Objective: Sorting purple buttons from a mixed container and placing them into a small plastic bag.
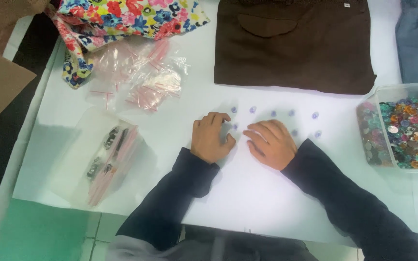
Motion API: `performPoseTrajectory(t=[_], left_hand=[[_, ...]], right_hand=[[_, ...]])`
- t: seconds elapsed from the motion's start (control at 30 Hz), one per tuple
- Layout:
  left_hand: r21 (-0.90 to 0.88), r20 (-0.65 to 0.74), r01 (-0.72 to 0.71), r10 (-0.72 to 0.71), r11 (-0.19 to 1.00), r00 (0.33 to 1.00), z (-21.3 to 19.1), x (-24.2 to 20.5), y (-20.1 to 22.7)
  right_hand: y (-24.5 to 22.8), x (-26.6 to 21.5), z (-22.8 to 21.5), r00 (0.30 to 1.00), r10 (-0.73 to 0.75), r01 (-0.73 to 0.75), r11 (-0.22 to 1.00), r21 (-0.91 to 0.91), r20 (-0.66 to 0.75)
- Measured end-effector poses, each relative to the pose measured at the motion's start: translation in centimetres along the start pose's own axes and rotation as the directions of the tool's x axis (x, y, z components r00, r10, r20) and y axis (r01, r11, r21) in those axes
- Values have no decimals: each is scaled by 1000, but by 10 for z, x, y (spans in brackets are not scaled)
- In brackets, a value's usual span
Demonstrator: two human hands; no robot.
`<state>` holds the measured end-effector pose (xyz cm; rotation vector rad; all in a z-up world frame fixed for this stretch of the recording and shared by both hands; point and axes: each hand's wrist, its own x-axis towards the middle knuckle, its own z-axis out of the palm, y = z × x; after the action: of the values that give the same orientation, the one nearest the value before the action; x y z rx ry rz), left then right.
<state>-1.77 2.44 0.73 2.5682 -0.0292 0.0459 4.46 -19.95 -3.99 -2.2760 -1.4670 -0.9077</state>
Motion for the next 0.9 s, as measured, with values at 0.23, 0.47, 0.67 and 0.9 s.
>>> performPoseTrajectory(t=[0.23,0.47,0.67,0.9], left_hand=[[-190,-404,90,-162,978,900,-18,-41,-56],[-366,-523,109,-301,924,798,-50,-44,-77],[-174,-739,1,-131,985,661,-27,0,-130],[20,-705,220,-142,975,695,-16,39,-168]], right_hand=[[-77,29,5,991,-129,130,956,264,-20],[-110,107,42,993,-2,-44,929,368,121],[-105,172,97,921,272,-359,873,331,280],[-86,205,148,810,416,-541,803,251,414]])
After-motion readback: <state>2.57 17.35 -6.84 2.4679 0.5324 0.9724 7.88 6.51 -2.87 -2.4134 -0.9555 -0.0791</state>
